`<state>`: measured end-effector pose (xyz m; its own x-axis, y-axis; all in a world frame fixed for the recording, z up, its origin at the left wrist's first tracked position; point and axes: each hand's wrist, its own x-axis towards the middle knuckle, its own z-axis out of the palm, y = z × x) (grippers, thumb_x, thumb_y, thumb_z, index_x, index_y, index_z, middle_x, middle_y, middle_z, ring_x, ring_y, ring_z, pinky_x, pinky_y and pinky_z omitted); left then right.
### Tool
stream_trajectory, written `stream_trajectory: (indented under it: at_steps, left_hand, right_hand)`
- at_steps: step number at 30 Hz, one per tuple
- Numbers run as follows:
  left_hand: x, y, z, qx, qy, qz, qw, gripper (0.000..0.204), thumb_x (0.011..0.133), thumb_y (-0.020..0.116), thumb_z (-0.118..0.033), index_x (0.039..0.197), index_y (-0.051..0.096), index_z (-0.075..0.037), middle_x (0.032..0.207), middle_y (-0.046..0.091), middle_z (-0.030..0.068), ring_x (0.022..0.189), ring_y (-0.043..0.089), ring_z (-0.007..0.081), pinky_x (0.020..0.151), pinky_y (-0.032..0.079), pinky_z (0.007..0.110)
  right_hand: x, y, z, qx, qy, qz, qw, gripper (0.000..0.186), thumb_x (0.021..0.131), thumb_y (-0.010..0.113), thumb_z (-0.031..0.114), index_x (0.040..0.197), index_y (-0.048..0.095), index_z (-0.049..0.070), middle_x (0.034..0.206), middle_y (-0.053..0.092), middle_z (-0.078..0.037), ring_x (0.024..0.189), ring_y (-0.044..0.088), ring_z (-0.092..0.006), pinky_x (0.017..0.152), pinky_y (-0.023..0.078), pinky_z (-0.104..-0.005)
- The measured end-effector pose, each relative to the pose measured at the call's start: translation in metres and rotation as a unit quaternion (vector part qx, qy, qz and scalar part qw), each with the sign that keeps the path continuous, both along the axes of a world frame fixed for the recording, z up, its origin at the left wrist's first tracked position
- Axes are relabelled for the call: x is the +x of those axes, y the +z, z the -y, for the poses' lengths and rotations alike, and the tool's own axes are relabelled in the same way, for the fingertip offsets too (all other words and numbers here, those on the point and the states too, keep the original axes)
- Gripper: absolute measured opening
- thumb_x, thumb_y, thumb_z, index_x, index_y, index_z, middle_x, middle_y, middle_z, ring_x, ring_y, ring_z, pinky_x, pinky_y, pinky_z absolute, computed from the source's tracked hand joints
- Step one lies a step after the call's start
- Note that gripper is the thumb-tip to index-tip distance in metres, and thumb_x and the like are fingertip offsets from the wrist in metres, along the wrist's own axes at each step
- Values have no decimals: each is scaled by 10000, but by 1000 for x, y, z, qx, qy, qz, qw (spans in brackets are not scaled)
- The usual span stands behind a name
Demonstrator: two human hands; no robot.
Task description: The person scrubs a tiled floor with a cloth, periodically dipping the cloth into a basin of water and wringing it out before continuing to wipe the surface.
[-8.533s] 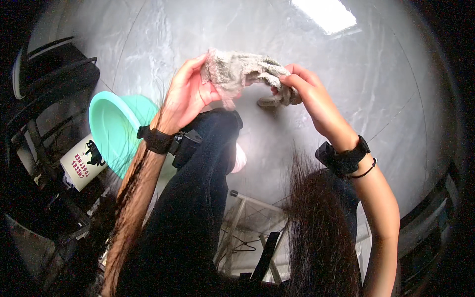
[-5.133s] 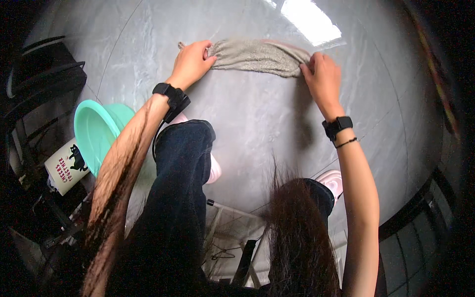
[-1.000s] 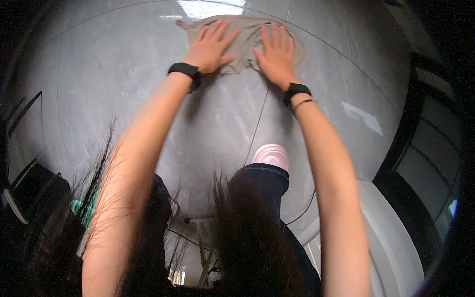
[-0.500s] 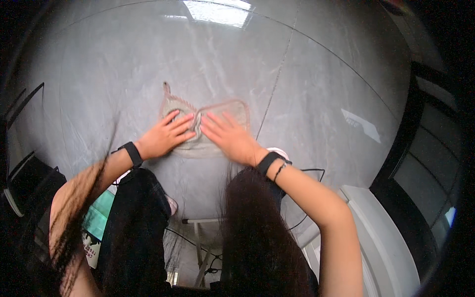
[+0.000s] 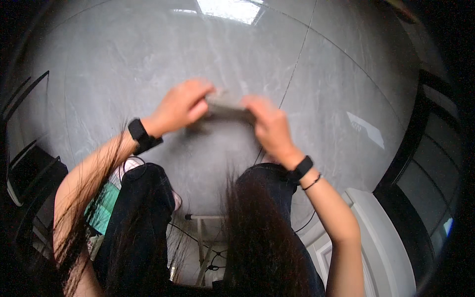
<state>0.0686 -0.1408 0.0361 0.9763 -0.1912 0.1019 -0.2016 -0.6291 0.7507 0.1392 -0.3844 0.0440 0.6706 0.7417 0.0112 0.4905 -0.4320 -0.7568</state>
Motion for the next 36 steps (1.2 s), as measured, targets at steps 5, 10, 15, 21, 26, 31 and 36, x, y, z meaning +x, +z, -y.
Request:
stream_trajectory:
  at_steps: [5,10,15,21,26,31,36]
  left_hand:
    - [104,48,-23,67,66,102,990,255,832,588,-117,1078,602,-52,969,627,154,849,626,330,736,497,434]
    - [171,5,-35,221,51,145,963,133,852,524,-91,950,542,-3,948,578,205,924,573,380,767,473,443]
    - [141,-72,-30,280,64,121,950,278,829,606,-133,1098,577,-71,1005,620,138,912,619,332,768,499,438]
    - [53,-51,4,201,-174,34,963,294,801,621,-133,1086,554,-108,1003,603,120,926,616,315,772,508,447]
    - [-50,-28,35,229,-335,-75,911,238,782,630,-160,1016,627,-116,872,641,57,863,661,262,1095,263,612]
    - [-75,-4,22,172,-373,-251,876,294,760,648,-242,1000,628,-73,905,654,104,877,659,305,1083,294,606]
    - [-6,17,-37,74,-101,-154,980,291,803,582,-207,1031,549,-30,954,584,190,944,559,381,850,447,464]
  right_hand:
    - [91,29,-21,78,-72,127,986,344,844,452,-59,1122,628,39,1076,656,-147,1011,621,-338,859,504,-368]
    - [160,-7,-32,-25,-19,300,953,364,856,508,-12,1175,626,120,1066,627,-104,1006,584,-319,835,496,-391]
    - [135,-56,-16,-175,48,272,945,444,773,560,-48,1176,561,139,1012,569,-129,975,554,-341,816,478,-413]
    - [17,-39,24,-193,76,152,966,299,746,564,-25,1024,519,75,927,535,-137,879,557,-342,721,466,-449]
    - [-69,-33,11,-196,183,-4,964,202,773,557,71,973,574,99,932,551,-98,888,586,-288,717,523,-399]
    - [-76,-25,-15,-138,290,-52,945,249,767,591,102,1015,611,94,940,589,-111,892,608,-318,726,531,-407]
    - [1,-11,-32,-52,3,8,999,285,792,548,76,1073,596,71,995,615,-148,893,607,-356,754,513,-438]
